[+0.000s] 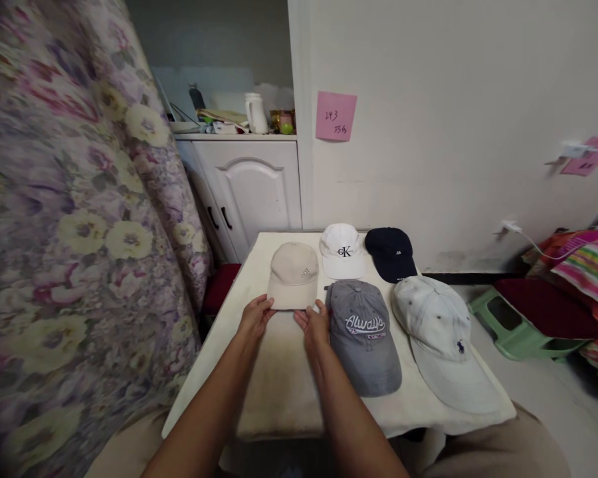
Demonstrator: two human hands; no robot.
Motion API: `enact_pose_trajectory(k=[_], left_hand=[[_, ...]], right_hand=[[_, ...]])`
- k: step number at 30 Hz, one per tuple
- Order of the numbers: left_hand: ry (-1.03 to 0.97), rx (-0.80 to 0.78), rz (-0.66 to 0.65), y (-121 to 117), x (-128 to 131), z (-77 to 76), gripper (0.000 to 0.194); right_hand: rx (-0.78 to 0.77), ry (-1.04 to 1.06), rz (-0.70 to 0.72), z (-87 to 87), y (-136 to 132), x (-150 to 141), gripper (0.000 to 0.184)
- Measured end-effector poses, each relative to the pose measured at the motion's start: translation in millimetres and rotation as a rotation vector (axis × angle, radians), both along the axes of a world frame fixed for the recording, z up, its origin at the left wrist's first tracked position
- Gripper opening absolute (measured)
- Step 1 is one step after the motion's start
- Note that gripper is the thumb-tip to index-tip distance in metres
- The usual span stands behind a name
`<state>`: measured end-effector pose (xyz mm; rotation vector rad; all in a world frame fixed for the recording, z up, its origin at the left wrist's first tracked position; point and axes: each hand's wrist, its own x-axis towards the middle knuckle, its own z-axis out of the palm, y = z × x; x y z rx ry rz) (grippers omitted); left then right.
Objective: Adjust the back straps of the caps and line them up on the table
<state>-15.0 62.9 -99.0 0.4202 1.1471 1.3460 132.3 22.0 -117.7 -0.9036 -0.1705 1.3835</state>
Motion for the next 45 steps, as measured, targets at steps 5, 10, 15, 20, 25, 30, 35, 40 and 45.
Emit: enact_pose_trajectory(k=[5, 10, 15, 20, 25, 30, 35, 40, 45], left_hand=[[0.069, -0.029, -0.010, -3, -1, -0.4, 0.034], [0.190, -0.045, -0.055, -10, -3, -1.3, 0.034], [0.333, 0.003, -0.123, -25, -6, -2.7, 0.031], [0.535, 0.115, -0.132, -43, -7, -6.5, 0.017], [0.819, 0.270, -0.139, -72, -3, -9.0, 0.020], [1.055, 0.457, -0.230, -104, 8, -8.3, 0.029], [1.285, 0.625, -0.288, -132, 30, -24.2, 0.031], [1.602, 0.807, -0.286, -157, 62, -44.8, 0.033], [1.739, 0.910, -0.288, -168, 80, -48.0, 0.036]], right_hand=[[0.023, -0.019, 0.005, -1.4, -12, -4, 0.052], [0.047, -0.084, 0.009, -3.9, -28, -10, 0.054], [0.110, -0.226, 0.058, -7.6, -48, -16, 0.052], [0.202, -0.470, 0.159, -10.1, -72, -15, 0.032], [0.316, -0.716, 0.241, -5.3, -109, -3, 0.016], [0.513, -1.046, 0.309, -2.0, -148, 21, 0.029], [0.644, -1.223, 0.355, 0.4, -177, 53, 0.028], [0.596, -1.255, 0.352, -2.6, -198, 80, 0.029], [0.607, -1.194, 0.309, -9.4, -206, 97, 0.028]])
